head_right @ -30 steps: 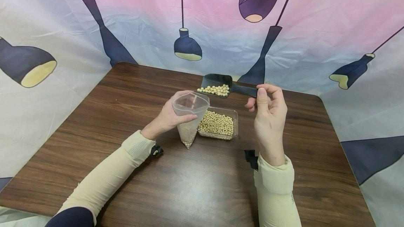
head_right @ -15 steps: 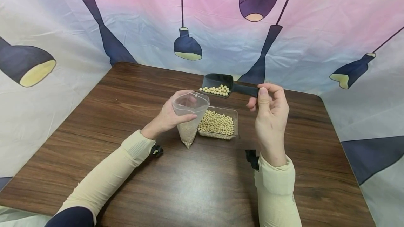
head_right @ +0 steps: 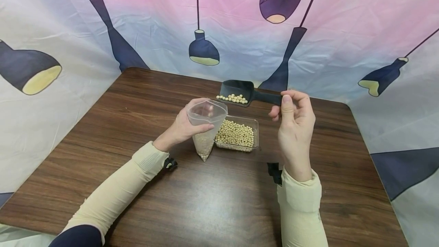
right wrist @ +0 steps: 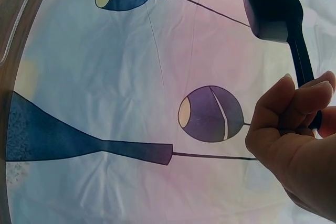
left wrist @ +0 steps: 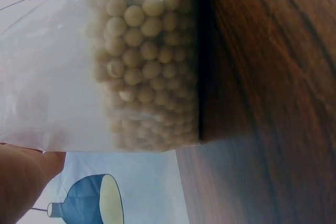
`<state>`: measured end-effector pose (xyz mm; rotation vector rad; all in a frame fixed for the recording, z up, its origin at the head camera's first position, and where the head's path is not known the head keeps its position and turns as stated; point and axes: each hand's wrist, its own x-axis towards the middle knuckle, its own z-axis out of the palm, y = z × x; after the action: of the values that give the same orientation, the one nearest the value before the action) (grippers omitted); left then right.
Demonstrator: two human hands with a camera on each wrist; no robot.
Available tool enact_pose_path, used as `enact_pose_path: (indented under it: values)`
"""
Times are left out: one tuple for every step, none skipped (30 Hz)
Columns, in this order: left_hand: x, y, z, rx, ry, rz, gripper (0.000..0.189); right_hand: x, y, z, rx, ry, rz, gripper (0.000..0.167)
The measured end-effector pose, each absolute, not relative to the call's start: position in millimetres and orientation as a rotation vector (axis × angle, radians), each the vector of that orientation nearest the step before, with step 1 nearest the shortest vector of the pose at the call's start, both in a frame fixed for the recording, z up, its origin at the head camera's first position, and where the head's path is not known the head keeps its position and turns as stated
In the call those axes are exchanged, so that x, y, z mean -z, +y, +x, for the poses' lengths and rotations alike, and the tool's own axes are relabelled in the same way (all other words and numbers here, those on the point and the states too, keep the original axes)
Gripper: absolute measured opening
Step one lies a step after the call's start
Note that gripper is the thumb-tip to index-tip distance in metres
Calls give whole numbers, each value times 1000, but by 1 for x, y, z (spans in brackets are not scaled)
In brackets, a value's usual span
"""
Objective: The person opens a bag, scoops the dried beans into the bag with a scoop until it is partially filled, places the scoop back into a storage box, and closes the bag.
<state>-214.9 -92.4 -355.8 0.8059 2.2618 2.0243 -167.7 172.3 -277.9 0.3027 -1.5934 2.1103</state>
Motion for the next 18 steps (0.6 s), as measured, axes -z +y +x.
enact_pose_path:
  values:
    - [356, -92, -215, -2023, 2264, 809, 67, 278, 172, -168, -2105, -1596, 304, 19]
    - [357, -92, -215, -2024, 2261, 810, 67, 278, 173, -168, -2101, -1597, 306, 19]
    - [357, -92, -215, -2025, 2260, 812, 67, 278, 173, -168, -2097, -1597, 307, 19]
    - [357, -92, -215, -2027, 2258, 810, 67, 278, 173, -168, -2093, -1598, 309, 19]
    - [357, -93, -215, -2025, 2260, 808, 67, 278, 173, -168, -2088, -1599, 310, 18]
    - [357, -93, -215, -2026, 2259, 805, 67, 278, 172, -167, -2083, -1601, 312, 18]
    - [357, -93, -215, -2024, 2261, 803, 67, 278, 172, -167, -2078, -1603, 312, 18]
    - [357, -93, -215, -2025, 2261, 803, 67, 278, 172, -167, -2074, -1605, 315, 17]
    - [357, -93, -215, -2026, 2261, 803, 67, 278, 172, -167, -2070, -1606, 318, 17]
    - [357, -93, -215, -2025, 2262, 805, 67, 278, 172, -167, -2067, -1607, 320, 17]
    - [357, -93, -215, -2026, 2261, 808, 67, 278, 172, -167, -2060, -1610, 322, 17]
    - [357, -93, -215, -2028, 2258, 810, 67, 278, 172, -167, -2057, -1612, 325, 16]
    - [357, -93, -215, -2028, 2260, 813, 67, 278, 172, -167, -2051, -1615, 325, 16]
    - [357, -93, -215, -2028, 2260, 814, 67, 279, 173, -167, -2046, -1617, 326, 16]
    - [357, -93, -215, -2030, 2259, 814, 67, 279, 173, -167, -2044, -1616, 326, 16]
    - [357, -93, -215, -2031, 2259, 815, 67, 279, 173, -167, -2039, -1618, 327, 16]
    - [357, -93, -215, -2032, 2260, 816, 67, 278, 173, -167, -2032, -1620, 327, 16]
    - [357, -92, -216, -2034, 2259, 817, 67, 278, 173, -167, -2028, -1621, 328, 16]
